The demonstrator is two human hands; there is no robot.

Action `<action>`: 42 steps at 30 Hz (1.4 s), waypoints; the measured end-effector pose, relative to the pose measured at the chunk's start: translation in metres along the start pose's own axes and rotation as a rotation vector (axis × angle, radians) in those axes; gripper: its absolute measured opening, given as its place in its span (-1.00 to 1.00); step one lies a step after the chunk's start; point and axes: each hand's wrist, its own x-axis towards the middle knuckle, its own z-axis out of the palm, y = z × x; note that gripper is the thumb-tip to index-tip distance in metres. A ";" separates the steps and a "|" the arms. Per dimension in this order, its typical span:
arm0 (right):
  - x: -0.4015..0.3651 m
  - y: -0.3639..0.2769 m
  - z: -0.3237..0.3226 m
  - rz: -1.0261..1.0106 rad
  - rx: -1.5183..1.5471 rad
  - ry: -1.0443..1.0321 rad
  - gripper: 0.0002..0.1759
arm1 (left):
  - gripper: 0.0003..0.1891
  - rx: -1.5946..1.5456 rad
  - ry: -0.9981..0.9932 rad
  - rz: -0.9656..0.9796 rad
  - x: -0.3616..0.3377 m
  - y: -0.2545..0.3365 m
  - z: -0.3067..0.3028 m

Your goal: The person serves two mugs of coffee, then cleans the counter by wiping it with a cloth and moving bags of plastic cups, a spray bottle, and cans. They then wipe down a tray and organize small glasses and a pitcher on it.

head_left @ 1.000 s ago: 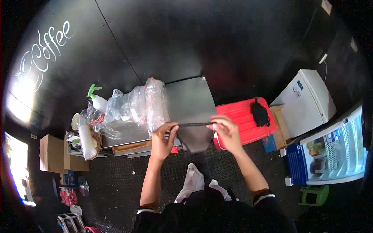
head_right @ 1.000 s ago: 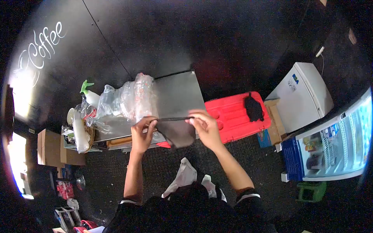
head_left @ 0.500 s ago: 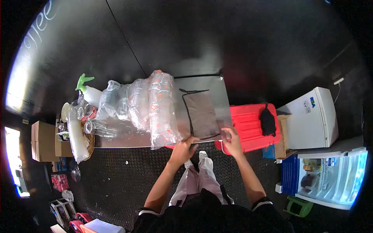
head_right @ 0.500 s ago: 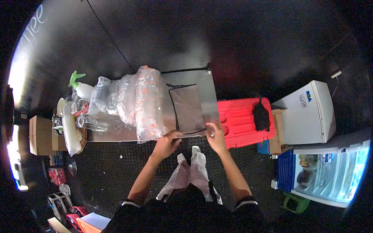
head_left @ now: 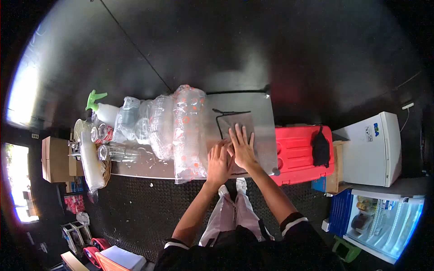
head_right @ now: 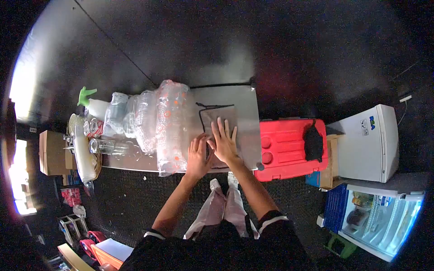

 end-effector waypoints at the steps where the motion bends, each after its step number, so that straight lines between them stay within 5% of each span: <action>1: -0.001 0.006 0.002 -0.082 -0.038 -0.049 -0.23 | -0.43 0.036 0.015 0.010 0.002 -0.002 0.001; 3: -0.001 0.022 -0.005 -0.216 -0.100 -0.161 -0.26 | -0.44 0.014 0.027 0.025 0.010 -0.004 -0.010; 7: 0.028 0.073 -0.021 -0.164 -0.181 -0.191 -0.25 | -0.61 -0.097 0.124 -0.012 -0.005 -0.019 -0.036; 9: 0.066 0.085 -0.010 0.045 -0.256 0.025 -0.29 | -0.68 -0.097 0.220 -0.039 -0.007 -0.024 -0.047; 12: 0.102 0.048 0.017 -0.009 -0.289 0.047 -0.33 | -0.63 -0.059 0.336 -0.113 -0.006 -0.028 -0.048; 16: 0.058 -0.002 0.027 -0.587 -0.124 -0.209 -0.37 | -0.52 0.060 0.348 -0.220 0.005 -0.026 -0.051; 19: 0.035 0.030 0.000 -0.691 0.098 -0.383 -0.39 | -0.29 0.240 0.285 -0.295 0.006 -0.025 -0.066; 21: 0.058 0.056 -0.026 -0.574 -0.004 -0.489 -0.36 | -0.24 0.236 0.267 -0.345 0.004 -0.027 -0.073; 23: 0.085 0.082 -0.010 -0.346 -0.084 -0.165 -0.36 | -0.08 0.226 0.200 -0.396 -0.001 -0.034 -0.076; 26: 0.112 0.054 0.028 -0.045 -0.209 0.051 -0.36 | -0.05 0.299 0.064 -0.369 -0.004 -0.043 -0.071; 28: 0.089 0.012 0.012 -0.192 -0.178 -0.119 -0.37 | -0.03 0.312 0.063 -0.377 -0.004 -0.044 -0.065; 30: 0.041 -0.008 0.001 -0.609 -0.212 -0.446 -0.40 | -0.04 0.356 0.065 -0.404 -0.002 -0.042 -0.062; 33: -0.005 0.026 -0.009 -0.786 0.191 -0.435 -0.45 | -0.02 0.329 0.065 -0.389 0.001 -0.036 -0.064; 35: 0.020 0.067 -0.037 -0.697 0.043 -0.481 -0.42 | 0.05 0.324 0.068 -0.373 0.002 -0.034 -0.064; 39: 0.076 0.123 -0.031 -0.059 -0.083 -0.039 -0.36 | 0.15 0.232 0.140 -0.331 0.010 -0.041 -0.058; 42: 0.055 0.100 -0.019 -0.015 -0.283 -0.049 -0.34 | 0.16 -0.006 0.255 -0.453 0.012 -0.061 -0.045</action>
